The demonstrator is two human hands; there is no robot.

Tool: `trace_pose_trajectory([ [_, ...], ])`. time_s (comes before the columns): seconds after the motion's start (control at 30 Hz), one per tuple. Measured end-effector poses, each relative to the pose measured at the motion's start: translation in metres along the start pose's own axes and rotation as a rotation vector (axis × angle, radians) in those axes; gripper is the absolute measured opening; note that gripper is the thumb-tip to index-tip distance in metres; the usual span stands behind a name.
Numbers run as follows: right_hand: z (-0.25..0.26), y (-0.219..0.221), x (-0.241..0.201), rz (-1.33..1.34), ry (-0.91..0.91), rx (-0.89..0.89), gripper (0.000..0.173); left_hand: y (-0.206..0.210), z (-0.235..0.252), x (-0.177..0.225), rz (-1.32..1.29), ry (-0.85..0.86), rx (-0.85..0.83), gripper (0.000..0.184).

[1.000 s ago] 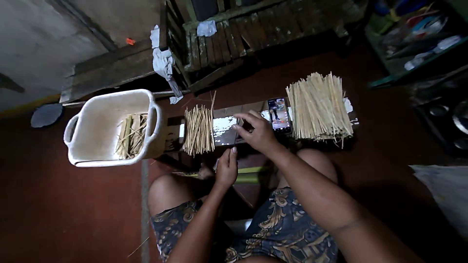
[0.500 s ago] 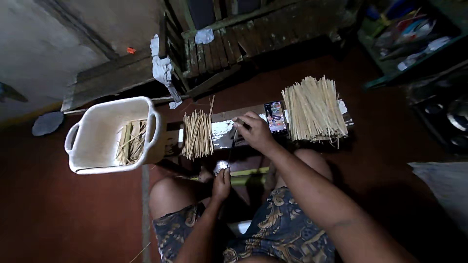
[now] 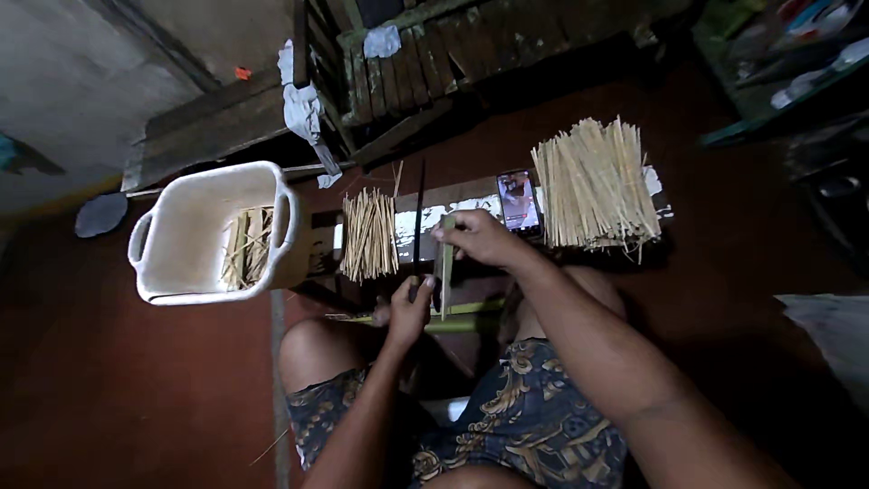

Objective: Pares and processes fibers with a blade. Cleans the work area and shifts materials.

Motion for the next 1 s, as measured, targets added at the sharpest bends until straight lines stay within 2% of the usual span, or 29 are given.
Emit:
trace_pose_trajectory([
  [0.1,0.006,0.006,-0.002,-0.05,-0.027,-0.003,0.025,0.012,0.015,0.004,-0.079,-0.012,-0.037,0.026],
  [0.2,0.021,-0.013,0.001,-0.068,-0.081,0.116,0.028,0.008,0.029,0.002,-0.045,0.007,-0.015,0.027],
  [0.33,0.007,-0.05,-0.018,-0.106,-0.32,0.436,0.024,-0.015,0.058,-0.008,0.259,-0.011,0.075,0.03],
  [0.43,-0.01,-0.057,-0.032,-0.117,-0.45,0.538,0.022,-0.026,0.082,-0.006,0.442,-0.037,0.085,0.035],
  [0.57,-0.01,-0.044,-0.03,-0.186,-0.503,0.518,0.022,-0.034,0.106,-0.008,0.579,-0.067,0.056,0.04],
  [0.63,-0.004,-0.037,-0.024,-0.244,-0.458,0.479,0.023,-0.038,0.108,-0.01,0.584,-0.062,0.082,0.042],
  [0.77,0.006,-0.031,-0.012,-0.347,-0.324,0.397,0.021,-0.036,0.092,0.001,0.462,-0.005,0.142,0.044],
  [1.0,0.004,-0.02,-0.016,-0.363,-0.392,0.36,0.021,-0.006,0.044,0.052,0.173,0.253,0.025,0.052],
])
Point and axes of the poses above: each hand's wrist, its own z-axis towards the middle knuckle, its own y-axis out of the palm, x = y × z, the point moved 9 cm from there along z, towards the middle knuckle, and after that the axes turned 12 degrees about y, right-handed, at the moved point
